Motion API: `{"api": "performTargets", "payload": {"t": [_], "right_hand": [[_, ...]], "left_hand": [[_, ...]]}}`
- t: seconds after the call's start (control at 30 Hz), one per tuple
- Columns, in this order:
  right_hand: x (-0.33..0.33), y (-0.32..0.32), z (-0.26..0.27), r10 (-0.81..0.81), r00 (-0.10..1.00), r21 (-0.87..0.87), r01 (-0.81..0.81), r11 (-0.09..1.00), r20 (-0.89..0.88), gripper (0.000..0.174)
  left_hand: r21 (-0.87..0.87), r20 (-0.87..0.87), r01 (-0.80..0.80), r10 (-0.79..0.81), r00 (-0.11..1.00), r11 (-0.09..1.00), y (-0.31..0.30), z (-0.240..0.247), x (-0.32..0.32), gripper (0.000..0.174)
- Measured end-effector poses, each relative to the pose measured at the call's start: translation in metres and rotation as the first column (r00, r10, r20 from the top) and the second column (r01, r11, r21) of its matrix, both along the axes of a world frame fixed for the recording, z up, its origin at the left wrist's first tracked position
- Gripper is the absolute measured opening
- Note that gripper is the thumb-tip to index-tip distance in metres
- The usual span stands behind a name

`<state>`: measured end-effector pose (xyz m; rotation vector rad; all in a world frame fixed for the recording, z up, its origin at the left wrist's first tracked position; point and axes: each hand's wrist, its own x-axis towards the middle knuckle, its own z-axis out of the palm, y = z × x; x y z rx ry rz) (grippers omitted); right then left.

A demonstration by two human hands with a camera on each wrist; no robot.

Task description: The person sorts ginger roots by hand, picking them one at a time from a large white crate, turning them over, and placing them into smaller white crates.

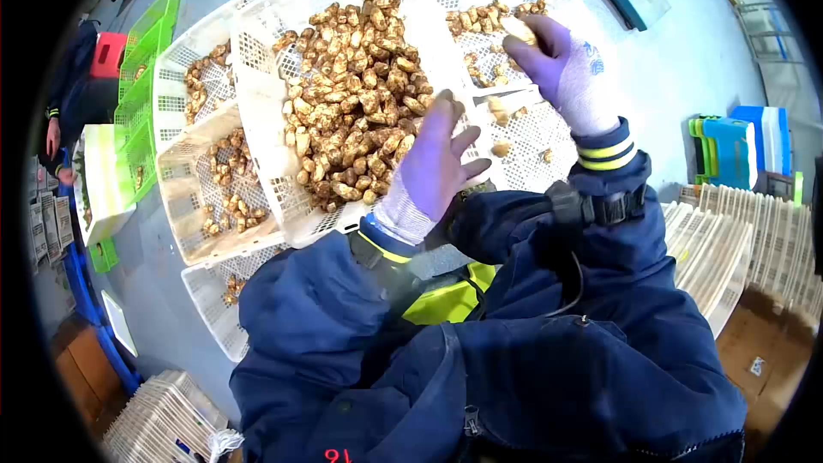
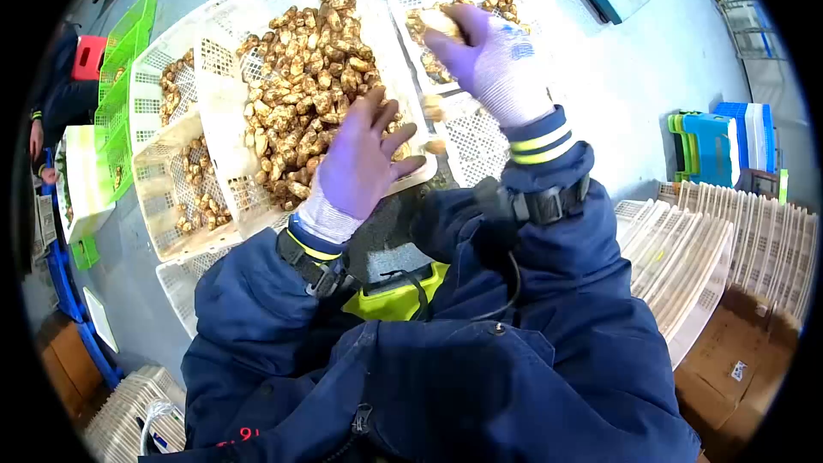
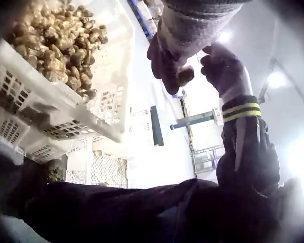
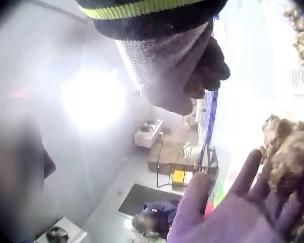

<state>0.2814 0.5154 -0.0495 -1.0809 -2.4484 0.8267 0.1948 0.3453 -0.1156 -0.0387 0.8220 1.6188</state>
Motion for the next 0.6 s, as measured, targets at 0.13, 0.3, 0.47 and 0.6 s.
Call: {"api": "performTargets", "payload": {"t": [0.13,0.3,0.47,0.6], "right_hand": [[0.017,0.028,-0.026,-0.036,0.979,0.077,0.021,0.997,0.198,0.046],[-0.015,-0.011,-0.03,0.157,0.939,-0.116,-0.127,0.985,0.305,0.043],[-0.037,-0.063,-0.052,0.589,0.802,0.011,-0.593,0.805,0.093,0.035],[-0.044,-0.047,-0.052,0.544,0.806,-0.338,-0.457,0.822,0.234,0.033]], "left_hand": [[0.027,-0.049,0.308,-0.307,0.95,0.951,-0.008,-0.028,-0.004,0.054],[-0.158,0.059,0.147,-0.139,0.989,0.977,-0.015,-0.033,-0.023,0.056],[-0.084,0.008,0.045,-0.045,0.999,0.995,-0.033,-0.05,-0.05,0.039],[-0.179,-0.012,0.025,-0.027,1.0,0.983,-0.047,-0.059,-0.058,0.034]]}}
